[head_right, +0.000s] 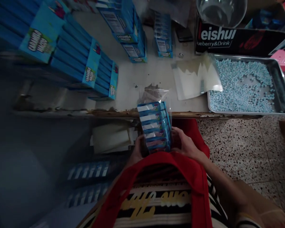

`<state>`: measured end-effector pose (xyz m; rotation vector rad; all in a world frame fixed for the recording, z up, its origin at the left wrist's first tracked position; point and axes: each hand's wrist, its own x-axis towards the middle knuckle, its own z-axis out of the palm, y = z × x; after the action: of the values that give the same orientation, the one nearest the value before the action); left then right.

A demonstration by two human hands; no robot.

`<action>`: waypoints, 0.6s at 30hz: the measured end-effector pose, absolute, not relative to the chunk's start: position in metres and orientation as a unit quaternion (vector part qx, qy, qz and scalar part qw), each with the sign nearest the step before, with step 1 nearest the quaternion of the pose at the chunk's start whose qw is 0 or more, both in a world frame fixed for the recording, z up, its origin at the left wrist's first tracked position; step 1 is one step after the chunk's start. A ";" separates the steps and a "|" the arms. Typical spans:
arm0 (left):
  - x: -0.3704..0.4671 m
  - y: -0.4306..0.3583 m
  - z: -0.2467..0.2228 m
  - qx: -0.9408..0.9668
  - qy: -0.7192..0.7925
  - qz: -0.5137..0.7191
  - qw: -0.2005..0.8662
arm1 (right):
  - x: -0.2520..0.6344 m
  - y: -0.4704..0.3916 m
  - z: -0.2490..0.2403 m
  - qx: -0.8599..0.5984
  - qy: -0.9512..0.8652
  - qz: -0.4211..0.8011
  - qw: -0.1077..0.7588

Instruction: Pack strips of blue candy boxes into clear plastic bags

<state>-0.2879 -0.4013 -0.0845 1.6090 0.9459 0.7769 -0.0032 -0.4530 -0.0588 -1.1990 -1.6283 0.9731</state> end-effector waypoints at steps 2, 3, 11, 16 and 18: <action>-0.280 -0.399 -0.078 0.633 0.431 0.346 0.542 | -0.008 -0.445 -0.062 -0.473 -0.684 0.357 0.424; -0.275 -0.396 -0.072 0.610 0.454 0.354 0.544 | -0.010 -0.441 -0.061 -0.478 -0.700 0.324 0.421; -0.227 -0.345 -0.025 0.650 0.566 0.398 0.312 | 0.000 -0.383 -0.033 -0.559 -0.594 0.326 0.478; -0.199 -0.336 -0.028 0.645 0.532 0.375 0.402 | 0.019 -0.361 -0.015 -0.521 -0.594 0.423 0.443; -0.194 -0.337 -0.026 0.641 0.511 0.383 0.426 | 0.017 -0.361 -0.009 -0.547 -0.599 0.396 0.431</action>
<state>-0.1938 -0.3374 -0.0261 1.6025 1.2760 0.9566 0.0168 -0.3611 -0.0087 -1.3631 -1.4945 0.9866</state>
